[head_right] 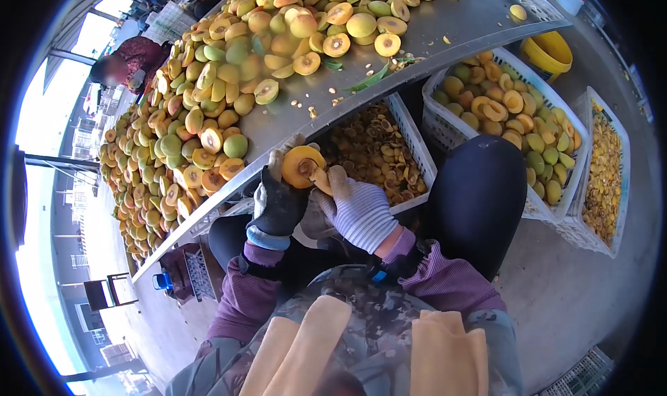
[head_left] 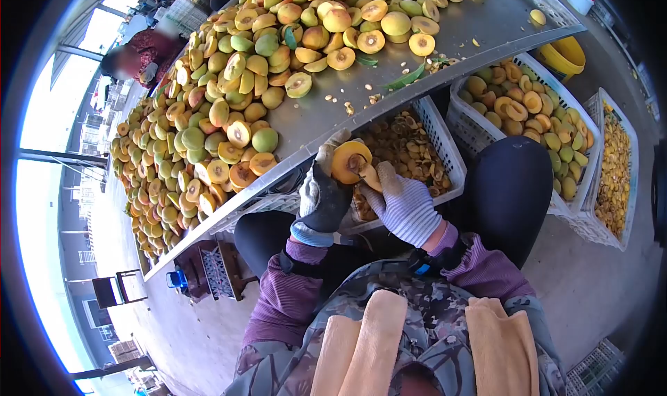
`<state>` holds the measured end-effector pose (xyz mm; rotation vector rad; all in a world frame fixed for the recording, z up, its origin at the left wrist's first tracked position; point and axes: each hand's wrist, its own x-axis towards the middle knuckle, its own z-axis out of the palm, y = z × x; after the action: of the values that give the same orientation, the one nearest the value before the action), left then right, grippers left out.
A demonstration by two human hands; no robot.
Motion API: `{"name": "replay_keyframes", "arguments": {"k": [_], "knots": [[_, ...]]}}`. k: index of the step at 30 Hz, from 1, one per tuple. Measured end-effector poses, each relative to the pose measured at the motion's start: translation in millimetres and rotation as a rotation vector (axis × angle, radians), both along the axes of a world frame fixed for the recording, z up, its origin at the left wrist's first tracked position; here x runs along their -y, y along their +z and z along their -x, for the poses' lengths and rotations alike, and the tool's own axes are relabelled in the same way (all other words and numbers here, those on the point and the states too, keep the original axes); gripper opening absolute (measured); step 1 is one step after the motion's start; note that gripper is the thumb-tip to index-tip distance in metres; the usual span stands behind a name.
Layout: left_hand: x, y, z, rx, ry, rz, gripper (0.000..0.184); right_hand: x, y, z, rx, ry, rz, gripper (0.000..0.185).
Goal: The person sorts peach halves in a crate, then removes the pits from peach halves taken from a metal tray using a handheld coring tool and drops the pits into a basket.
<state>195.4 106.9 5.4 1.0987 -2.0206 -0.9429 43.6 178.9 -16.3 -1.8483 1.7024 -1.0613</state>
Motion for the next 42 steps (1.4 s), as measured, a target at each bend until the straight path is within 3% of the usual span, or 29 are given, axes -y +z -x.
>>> {"name": "replay_keyframes", "arguments": {"k": [5,8,10,13,16,19,21,26,33,39,42], "knots": [[1,3,9,-0.165,-0.056,-0.132,0.045,-1,0,4,-0.029,0.006,-0.027,0.031],[-4,10,15,-0.037,-0.041,-0.024,0.041,-1,-5,3,-0.008,-0.016,-0.008,0.031],[-6,3,23,-0.32,0.03,-0.271,0.044,-1,-8,5,-0.004,-0.023,-0.007,0.031],[-9,1,28,-0.508,0.07,-0.437,0.051,-2,-4,8,-0.03,-0.016,-0.008,0.033],[-10,0,26,-0.466,0.065,-0.408,0.051,-2,-4,9,-0.096,-0.008,0.012,0.035],[-11,2,24,-0.2,0.019,-0.156,0.05,-2,-3,11,-0.14,0.014,-0.035,0.037],[-10,2,23,-0.18,0.001,-0.132,0.052,-2,-1,12,-0.154,0.026,-0.051,0.038],[-6,2,26,-0.75,0.017,-0.63,0.061,-6,0,6,-0.037,0.042,-0.084,0.035],[-7,1,29,-0.71,0.027,-0.549,0.064,-5,-8,1,0.259,0.095,0.035,0.029],[-3,6,22,-0.441,0.0,-0.389,0.066,-8,-4,6,-0.016,0.134,-0.153,0.035],[-1,12,24,-0.381,0.027,-0.344,0.065,-7,-5,7,-0.008,0.121,-0.118,0.034]]}}
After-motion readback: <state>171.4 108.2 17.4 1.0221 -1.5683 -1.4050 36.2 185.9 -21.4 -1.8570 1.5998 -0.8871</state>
